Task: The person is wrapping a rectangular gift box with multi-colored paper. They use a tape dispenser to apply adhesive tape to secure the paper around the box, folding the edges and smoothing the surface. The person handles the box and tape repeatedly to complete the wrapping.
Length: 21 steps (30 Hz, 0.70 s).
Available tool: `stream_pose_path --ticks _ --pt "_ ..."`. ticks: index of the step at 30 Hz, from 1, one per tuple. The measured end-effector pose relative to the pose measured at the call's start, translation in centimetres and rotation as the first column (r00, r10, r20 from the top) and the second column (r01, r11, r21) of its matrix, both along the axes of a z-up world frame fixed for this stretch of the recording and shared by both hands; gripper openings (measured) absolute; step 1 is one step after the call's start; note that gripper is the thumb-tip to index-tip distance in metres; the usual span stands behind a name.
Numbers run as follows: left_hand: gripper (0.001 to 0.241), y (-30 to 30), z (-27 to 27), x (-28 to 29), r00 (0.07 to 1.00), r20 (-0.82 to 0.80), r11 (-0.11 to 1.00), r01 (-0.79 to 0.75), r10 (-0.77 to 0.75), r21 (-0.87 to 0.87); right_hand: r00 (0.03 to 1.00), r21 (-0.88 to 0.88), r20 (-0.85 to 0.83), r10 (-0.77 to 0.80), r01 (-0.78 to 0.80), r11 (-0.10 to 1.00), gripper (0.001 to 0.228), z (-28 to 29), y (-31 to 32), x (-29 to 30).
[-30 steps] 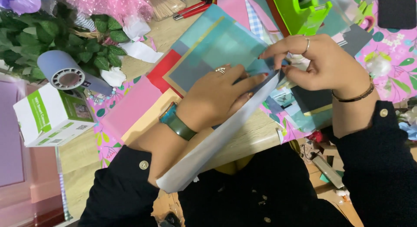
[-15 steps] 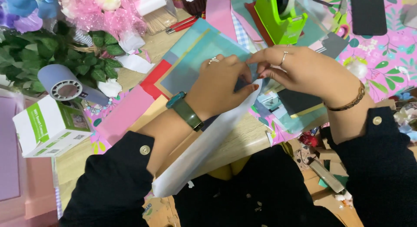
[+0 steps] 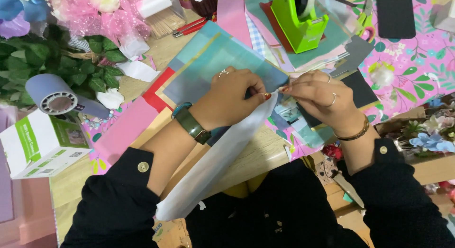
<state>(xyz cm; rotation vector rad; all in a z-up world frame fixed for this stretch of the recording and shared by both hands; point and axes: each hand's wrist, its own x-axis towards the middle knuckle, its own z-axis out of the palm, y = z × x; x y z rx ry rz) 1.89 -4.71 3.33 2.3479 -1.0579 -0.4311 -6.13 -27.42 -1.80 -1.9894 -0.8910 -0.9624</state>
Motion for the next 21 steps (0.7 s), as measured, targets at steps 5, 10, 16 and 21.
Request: stream_pose_path --ticks 5,10,16,21 --pt "0.016 -0.1 0.3 -0.5 1.000 0.026 1.000 -0.011 0.011 -0.014 0.986 0.021 0.160 0.036 -0.040 0.999 0.006 -0.7 0.6 -0.6" --pt "0.013 -1.0 1.1 -1.3 0.976 0.219 0.999 0.001 -0.010 0.041 0.988 0.073 0.152 -0.017 0.006 0.997 0.013 -0.3 0.3 -0.1" --pt "0.014 -1.4 1.8 -1.4 0.983 0.184 1.000 0.002 -0.005 0.016 0.976 -0.001 0.215 -0.019 0.020 1.000 0.004 0.7 0.2 1.1" --pt "0.016 -1.2 1.8 -0.8 0.999 0.041 1.000 -0.012 0.012 0.003 0.971 0.032 0.239 -0.006 -0.001 1.000 0.005 -0.1 0.1 0.9"
